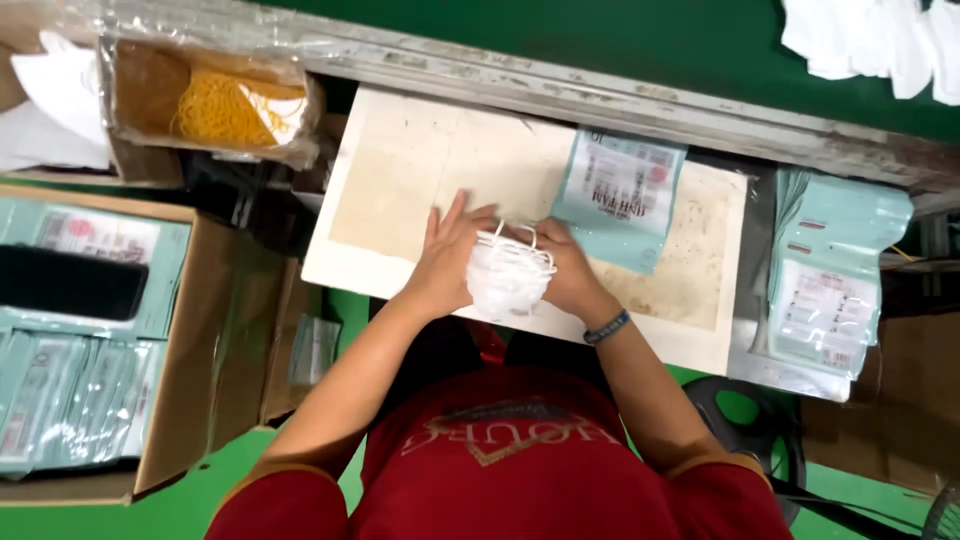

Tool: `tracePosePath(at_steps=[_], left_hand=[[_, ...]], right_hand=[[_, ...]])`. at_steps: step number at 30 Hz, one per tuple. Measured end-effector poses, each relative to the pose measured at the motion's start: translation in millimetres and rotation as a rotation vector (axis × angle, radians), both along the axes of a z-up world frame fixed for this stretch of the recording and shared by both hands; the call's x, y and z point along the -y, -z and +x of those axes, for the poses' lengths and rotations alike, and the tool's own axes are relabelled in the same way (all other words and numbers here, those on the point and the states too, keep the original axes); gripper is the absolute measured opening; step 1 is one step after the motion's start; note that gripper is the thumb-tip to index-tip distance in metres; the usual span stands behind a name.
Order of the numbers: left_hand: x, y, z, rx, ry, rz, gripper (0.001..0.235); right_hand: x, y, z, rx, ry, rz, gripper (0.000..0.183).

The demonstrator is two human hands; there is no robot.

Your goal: The recorder folds white mask liners and inserts them into clear plastic packaging bags on an industrial conveyor belt.

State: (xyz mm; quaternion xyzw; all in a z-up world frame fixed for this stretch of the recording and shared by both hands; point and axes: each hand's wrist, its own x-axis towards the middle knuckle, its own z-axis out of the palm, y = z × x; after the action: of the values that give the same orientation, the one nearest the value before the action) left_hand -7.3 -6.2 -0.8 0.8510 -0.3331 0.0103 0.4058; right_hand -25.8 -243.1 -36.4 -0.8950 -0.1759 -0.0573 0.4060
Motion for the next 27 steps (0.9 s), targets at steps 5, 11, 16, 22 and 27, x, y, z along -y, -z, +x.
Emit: tracePosePath(at_steps=[5,11,16,22,27], left_hand=[[4,-12,-17,0.018,0.036,-0.042,0.059],[12,72,5,0.11,-0.025,0.133,0.056],[16,-36,-27,-0.211,0.08,-0.146,0.064],[15,-42,-61,-0.605,0.389,-0.698,0.082],[-33,-56,-48,-0.477,0.377,-0.329,0.054]], right_hand=[[12,1,-15,-0.225,0.142,0.294,0.038],[4,-29,-14,0.043,0.036,-0.195,0.047],[9,-28,-51,-0.276,-0.091,0.407,0.049],[0,-37,-73,-0.228,-0.117,0.72,0.048],[86,-1,-59,-0.376,0.002,0.826,0.039]])
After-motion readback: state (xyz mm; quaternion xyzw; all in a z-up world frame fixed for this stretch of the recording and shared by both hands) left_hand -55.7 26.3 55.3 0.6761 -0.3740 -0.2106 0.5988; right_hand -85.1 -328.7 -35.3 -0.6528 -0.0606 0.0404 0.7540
